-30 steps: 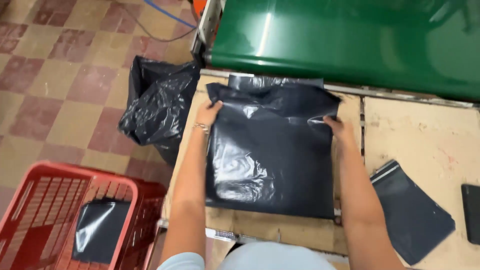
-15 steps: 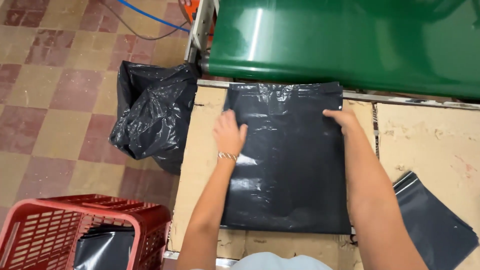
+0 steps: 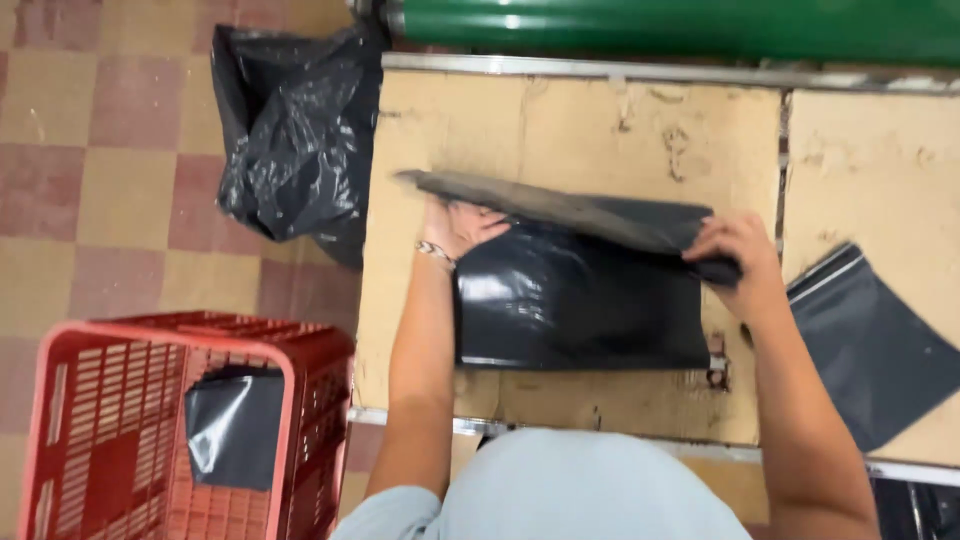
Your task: Folding plastic bags coming off a conveyor belt and placing them into a red basket.
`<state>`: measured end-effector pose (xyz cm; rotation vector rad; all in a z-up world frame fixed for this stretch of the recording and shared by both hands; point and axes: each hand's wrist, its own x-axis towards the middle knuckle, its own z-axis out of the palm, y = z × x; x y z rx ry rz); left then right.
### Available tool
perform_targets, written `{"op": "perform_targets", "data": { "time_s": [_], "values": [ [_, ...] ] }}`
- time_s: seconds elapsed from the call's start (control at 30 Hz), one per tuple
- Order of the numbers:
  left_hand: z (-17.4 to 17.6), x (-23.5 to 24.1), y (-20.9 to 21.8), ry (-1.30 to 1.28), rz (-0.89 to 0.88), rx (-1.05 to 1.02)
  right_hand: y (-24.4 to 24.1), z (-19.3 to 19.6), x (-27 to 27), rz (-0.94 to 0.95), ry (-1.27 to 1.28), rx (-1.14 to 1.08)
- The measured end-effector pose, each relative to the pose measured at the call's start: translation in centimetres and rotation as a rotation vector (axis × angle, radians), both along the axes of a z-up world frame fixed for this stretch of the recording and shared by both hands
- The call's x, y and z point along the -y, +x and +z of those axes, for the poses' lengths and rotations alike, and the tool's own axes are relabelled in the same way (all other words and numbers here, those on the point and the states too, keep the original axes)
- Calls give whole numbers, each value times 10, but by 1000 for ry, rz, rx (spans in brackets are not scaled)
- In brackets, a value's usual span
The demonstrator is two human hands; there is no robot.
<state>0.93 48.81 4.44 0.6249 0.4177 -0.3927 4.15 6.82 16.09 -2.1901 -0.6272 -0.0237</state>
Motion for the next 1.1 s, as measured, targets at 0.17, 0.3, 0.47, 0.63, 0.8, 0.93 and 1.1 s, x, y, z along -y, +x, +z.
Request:
{"op": "perform_targets", "data": {
  "time_s": [0.17, 0.3, 0.47, 0.63, 0.8, 0.93, 1.1],
  "values": [
    [5, -38, -41, 36, 197, -118, -82, -50, 41, 26, -97, 25],
    [-5, -37, -59, 338, 338, -123, -106, -85, 50, 103, -301, 159],
    [39, 2, -128, 1528, 172, 93, -126, -71, 56, 139, -579, 207],
    [47, 55, -231, 2416, -715, 844, -144, -40, 17, 257, -970, 220],
    [4, 60, -229, 2382, -688, 1338, -193, -88, -99, 433, -579, 295],
    [26, 127, -223, 1917, -1280, 1195, -243, -145, -100, 405, -266, 459],
    [40, 149, -118, 1149, -1139, 585, -257, -103, -25, 476, 92, 80]
  ]
}}
